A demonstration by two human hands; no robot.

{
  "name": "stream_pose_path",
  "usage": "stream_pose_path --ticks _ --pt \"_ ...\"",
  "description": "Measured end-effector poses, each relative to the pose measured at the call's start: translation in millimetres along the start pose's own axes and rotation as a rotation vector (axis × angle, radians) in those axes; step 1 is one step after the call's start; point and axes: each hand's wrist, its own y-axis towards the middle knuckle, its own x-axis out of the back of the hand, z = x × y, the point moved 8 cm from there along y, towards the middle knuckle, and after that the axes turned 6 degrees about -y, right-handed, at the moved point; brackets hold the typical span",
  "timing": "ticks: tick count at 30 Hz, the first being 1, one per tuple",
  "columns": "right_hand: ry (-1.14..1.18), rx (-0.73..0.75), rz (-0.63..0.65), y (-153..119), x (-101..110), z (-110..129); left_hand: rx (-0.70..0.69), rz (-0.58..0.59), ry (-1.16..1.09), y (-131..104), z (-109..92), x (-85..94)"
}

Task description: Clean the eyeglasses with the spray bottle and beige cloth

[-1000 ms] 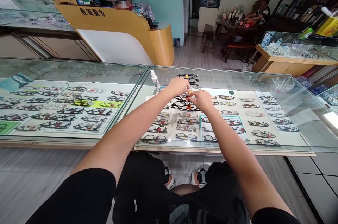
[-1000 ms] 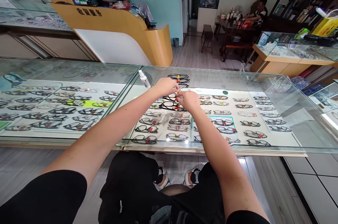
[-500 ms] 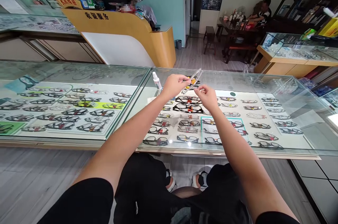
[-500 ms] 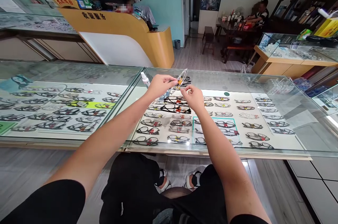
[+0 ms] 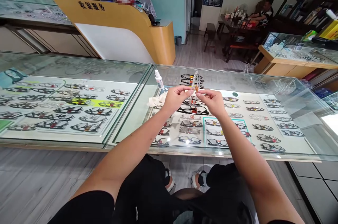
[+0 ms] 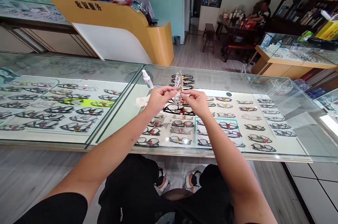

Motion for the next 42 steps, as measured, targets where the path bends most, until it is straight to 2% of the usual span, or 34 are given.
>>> stream_pose_path --ticks 11,16,23,28,31,34,38,42 --pt "-0.072 -0.006 -0.089 -1.2 16.1 7.6 -0.035 0.004 0.04 -1.1 -11.9 1.7" --pt "-0.233 0.055 -0.281 -2.3 34.5 4.8 -0.075 0.008 0.096 0.0 -14.7 2.2" --pt "-0.469 0.117 -0.547 -10.5 63.4 13.6 -0.001 0.158 0.224 -0.1 -10.6 -3.7" --pt "-0.479 0.109 -0.629 -16.9 72.0 22.7 0.039 0.193 0.227 0.1 -5.0 -5.5" --pt "-0.471 0.14 -0.609 -20.1 65.1 27.1 0.033 0.101 0.124 1.5 -3.7 -0.7" --pt "-0.378 0.138 -0.443 -17.4 46.3 25.0 0.03 0.052 0.076 0.7 -3.9 0.0" --pt "-0.21 0.073 -0.201 -12.9 19.7 17.4 0.045 0.111 0.087 -3.9 -5.1 -10.9" --pt "-0.155 0.05 -0.159 -10.5 13.7 14.1 0.049 0.155 0.121 -9.7 -4.6 -20.7"
